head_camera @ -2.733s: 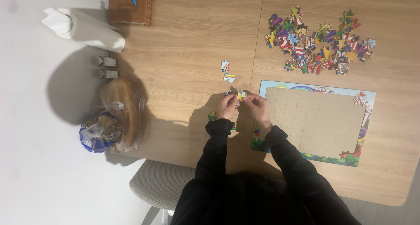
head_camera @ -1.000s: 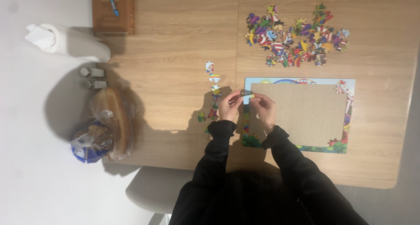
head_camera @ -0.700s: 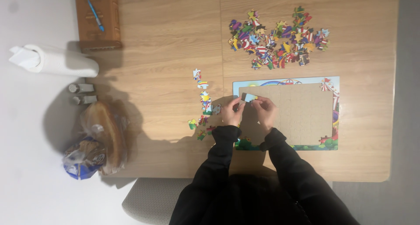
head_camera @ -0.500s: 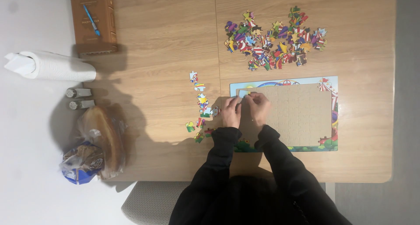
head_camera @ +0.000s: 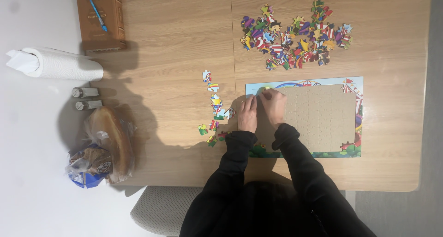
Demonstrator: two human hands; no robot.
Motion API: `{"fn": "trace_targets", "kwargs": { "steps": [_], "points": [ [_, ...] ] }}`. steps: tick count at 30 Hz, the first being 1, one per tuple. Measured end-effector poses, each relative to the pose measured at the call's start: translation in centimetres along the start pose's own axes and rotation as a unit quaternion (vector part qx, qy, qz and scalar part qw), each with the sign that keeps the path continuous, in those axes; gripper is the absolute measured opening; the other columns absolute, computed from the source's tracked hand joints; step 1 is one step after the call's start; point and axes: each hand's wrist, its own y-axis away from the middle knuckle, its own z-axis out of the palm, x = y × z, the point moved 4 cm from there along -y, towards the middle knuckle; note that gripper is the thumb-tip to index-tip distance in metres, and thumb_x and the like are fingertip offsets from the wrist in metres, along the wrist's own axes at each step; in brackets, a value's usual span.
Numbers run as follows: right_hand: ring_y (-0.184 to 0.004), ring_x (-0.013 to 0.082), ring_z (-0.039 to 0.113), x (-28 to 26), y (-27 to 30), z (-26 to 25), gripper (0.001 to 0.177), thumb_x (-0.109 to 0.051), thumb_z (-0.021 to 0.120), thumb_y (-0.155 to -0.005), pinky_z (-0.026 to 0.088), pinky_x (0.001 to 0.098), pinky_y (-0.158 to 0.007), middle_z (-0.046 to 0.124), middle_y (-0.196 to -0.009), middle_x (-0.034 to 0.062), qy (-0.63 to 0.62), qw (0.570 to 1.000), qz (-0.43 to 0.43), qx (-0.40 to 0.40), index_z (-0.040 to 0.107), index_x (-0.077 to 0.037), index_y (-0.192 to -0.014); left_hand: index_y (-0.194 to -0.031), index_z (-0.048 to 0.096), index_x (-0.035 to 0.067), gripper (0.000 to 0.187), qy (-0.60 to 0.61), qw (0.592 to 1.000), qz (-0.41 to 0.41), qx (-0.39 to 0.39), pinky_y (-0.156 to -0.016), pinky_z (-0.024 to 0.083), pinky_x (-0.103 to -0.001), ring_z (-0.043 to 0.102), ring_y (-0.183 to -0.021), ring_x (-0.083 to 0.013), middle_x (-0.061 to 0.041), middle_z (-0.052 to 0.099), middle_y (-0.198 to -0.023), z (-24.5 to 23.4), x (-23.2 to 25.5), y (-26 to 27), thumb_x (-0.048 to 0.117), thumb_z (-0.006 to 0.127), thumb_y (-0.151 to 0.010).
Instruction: The person assembles a jigsaw puzzle on a wooden table, picking up pieces, rotating them, and placing them into the puzzle board. The person works on the border and inner sections, gradually completing more of the puzzle.
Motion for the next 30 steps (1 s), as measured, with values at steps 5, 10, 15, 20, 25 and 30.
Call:
{"fn": "trace_targets", "kwargs": {
  "steps": [5,10,15,20,25,30],
  "points": [
    [-0.075,0.023,0.07,-2.7,1.8,-1.5,0.004,-0.01,0.073,-0.085,0.059,0.0288,-0.065,0.069,-0.081,0.0096,0.084,0.989,-0.112,0.052,0.074,-0.007,-0.087,-0.114,0.062,0.0,0.044,-0.004,1.0,0.015,0.013,-0.099,0.048,-0.027,0.054,-0.113,-0.0227,-0.008,0.052,-0.123,1.3,-0.3,0.5,-0.001,0.071,-0.071],
    [-0.097,0.0188,0.065,-2.2,3.8,-0.8,0.017,-0.013,0.069,-0.087,0.057,0.0228,-0.08,0.06,-0.104,0.0072,0.221,0.936,-0.264,0.07,0.072,-0.011,-0.104,-0.126,0.056,0.004,0.062,0.03,0.998,-0.007,-0.046,-0.094,0.051,-0.025,0.054,-0.113,-0.0214,-0.007,0.051,-0.127,2.6,-0.9,0.6,-0.001,0.072,-0.066],
    [-0.114,0.0217,0.057,-1.9,4.9,-0.2,0.033,-0.005,0.062,-0.088,0.052,0.0245,-0.093,0.053,-0.122,0.011,0.278,0.909,-0.311,0.027,0.063,-0.006,-0.121,-0.131,0.051,0.001,0.067,-0.026,0.999,0.03,-0.037,-0.097,0.048,-0.031,0.05,-0.115,-0.0246,-0.012,0.047,-0.134,0.0,0.8,-0.1,0.0,0.067,-0.066],
    [-0.111,0.021,0.058,-1.7,3.8,-0.1,0.026,-0.007,0.06,-0.091,0.052,0.0241,-0.092,0.055,-0.116,0.009,0.247,0.915,-0.315,0.038,0.066,-0.007,-0.117,-0.125,0.055,0.0,0.059,-0.03,0.998,0.044,-0.026,-0.1,0.046,-0.027,0.051,-0.116,-0.0237,-0.012,0.049,-0.131,1.0,0.2,0.5,0.002,0.067,-0.067],
    [-0.113,0.022,0.057,-1.7,3.2,0.4,0.026,-0.01,0.059,-0.091,0.05,0.0245,-0.095,0.056,-0.116,0.0097,0.236,0.908,-0.341,0.057,0.066,-0.008,-0.116,-0.124,0.056,0.001,0.059,-0.02,0.999,0.029,-0.028,-0.103,0.044,-0.025,0.05,-0.119,-0.0223,-0.01,0.048,-0.131,1.7,0.3,0.6,0.004,0.068,-0.067],
    [-0.115,0.0223,0.057,-3.0,3.3,-0.4,0.026,-0.01,0.057,-0.091,0.046,0.027,-0.1,0.064,-0.114,0.0097,0.25,0.868,-0.423,0.071,0.066,-0.006,-0.115,-0.129,0.052,0.008,0.073,-0.024,0.999,-0.015,-0.039,-0.102,0.048,-0.024,0.056,-0.112,-0.0212,-0.005,0.047,-0.131,5.8,-1.5,1.8,0.011,0.073,-0.059]
  ]
}}
